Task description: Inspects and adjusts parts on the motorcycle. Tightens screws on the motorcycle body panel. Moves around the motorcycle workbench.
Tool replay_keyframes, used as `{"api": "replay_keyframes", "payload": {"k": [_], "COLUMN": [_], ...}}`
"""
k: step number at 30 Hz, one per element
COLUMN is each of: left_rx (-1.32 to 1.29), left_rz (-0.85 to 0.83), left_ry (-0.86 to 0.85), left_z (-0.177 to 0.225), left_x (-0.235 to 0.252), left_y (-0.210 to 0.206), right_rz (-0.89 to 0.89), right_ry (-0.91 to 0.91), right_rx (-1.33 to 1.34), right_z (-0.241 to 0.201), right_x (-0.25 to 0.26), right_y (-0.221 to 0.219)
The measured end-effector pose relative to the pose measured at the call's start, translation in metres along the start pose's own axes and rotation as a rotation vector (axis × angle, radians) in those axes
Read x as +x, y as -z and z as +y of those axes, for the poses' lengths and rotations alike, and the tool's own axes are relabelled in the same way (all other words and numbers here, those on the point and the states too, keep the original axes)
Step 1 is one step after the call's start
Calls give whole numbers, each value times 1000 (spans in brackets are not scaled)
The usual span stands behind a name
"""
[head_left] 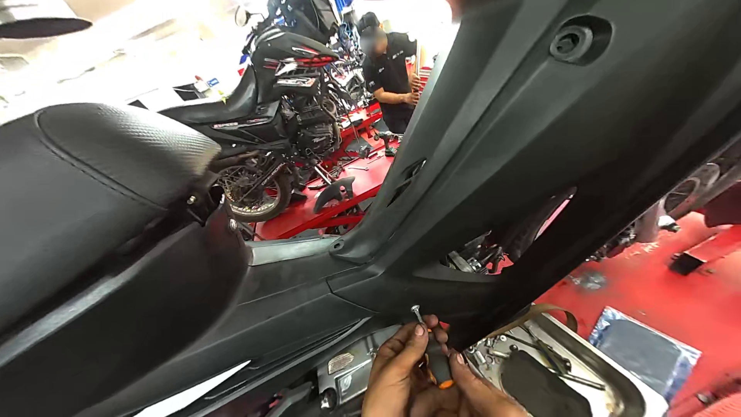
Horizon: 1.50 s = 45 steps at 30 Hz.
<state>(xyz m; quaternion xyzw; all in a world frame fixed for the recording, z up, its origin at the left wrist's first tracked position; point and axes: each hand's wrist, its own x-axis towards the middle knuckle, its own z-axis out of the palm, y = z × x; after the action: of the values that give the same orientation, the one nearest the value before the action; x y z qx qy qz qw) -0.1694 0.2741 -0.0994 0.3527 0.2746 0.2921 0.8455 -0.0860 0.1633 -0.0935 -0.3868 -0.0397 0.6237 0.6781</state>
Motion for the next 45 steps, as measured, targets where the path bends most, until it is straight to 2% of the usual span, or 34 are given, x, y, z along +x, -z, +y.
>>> {"api": "replay_keyframes", "payload": {"k": [1,5,6,7,8,9,11,12,13,14,15,17,20,21,22,23,24,25,27,28,29,30,31,33,35,36,37,39,41,42,44,45], "left_rx": [19,3,-14,-28,-40,-43,-13,9,20,12,-8,-36,-46,-50,-48,-32,-15,-5,11,9,-2,-14,-34,-60,-87,-101,-105,-84,-75,-70,-79,-99], "left_rz": [18,86,86,78,62,54,48,39,40,47,58,75,86,88,86,83,72,54,22,19,13,3,1,17,6,-2,-14,-40,-62,-58,-44,-37], "left_ry": [-5,-61,-67,-66,-59,-44,-17,-18,-26,-34,-40,-58,-79,-80,-78,-74,-67,-46,6,14,10,-4,-28,-77,-81,-69,-57,-33,-5,7,24,30], "left_z": [-1,-10,-12,-12,-11,-9,-6,-6,-6,-6,-6,-7,-8,-9,-8,-7,-5,-3,0,0,-1,-2,-4,-7,-7,-6,-5,-2,0,0,0,-1], "left_x": [0,4,4,3,4,4,3,3,4,4,5,5,6,6,5,5,4,4,3,3,4,4,5,6,5,6,6,5,4,4,6,6], "left_y": [-1,-6,-6,-6,-5,-4,-2,0,2,3,3,0,-2,-2,-2,-3,-3,-2,2,1,1,2,1,-1,0,1,2,3,1,1,1,0], "right_rz": [55,377,438,456,428,352,151,114,68,43,44,129,402,454,464,416,324,207,100,73,50,55,94,263,451,506,509,393,181,91,-22,-38], "right_ry": [111,868,974,1001,934,749,255,63,-48,-45,44,351,903,1011,1031,939,740,506,130,42,41,114,239,574,896,969,963,734,403,301,185,159], "right_rx": [-145,-1290,-1458,-1493,-1384,-1131,-347,-28,125,120,-10,-519,-1325,-1464,-1469,-1316,-1034,-663,18,158,145,-17,-310,-1011,-1551,-1690,-1721,-1478,-931,-586,4,99], "right_z": [3,15,14,13,11,8,-2,-5,-6,-5,-1,7,17,18,18,17,11,4,-8,-10,-9,-7,-4,2,13,15,15,9,-5,-5,1,2], "right_x": [-2,6,10,13,14,12,10,12,13,13,12,10,16,20,21,19,16,13,9,9,10,10,9,10,22,27,28,23,19,20,20,18], "right_y": [-1,11,13,14,12,8,2,1,1,2,4,8,9,8,7,4,-1,-4,-10,-10,-8,-6,-4,-2,0,2,3,0,-1,0,-9,-13]}}
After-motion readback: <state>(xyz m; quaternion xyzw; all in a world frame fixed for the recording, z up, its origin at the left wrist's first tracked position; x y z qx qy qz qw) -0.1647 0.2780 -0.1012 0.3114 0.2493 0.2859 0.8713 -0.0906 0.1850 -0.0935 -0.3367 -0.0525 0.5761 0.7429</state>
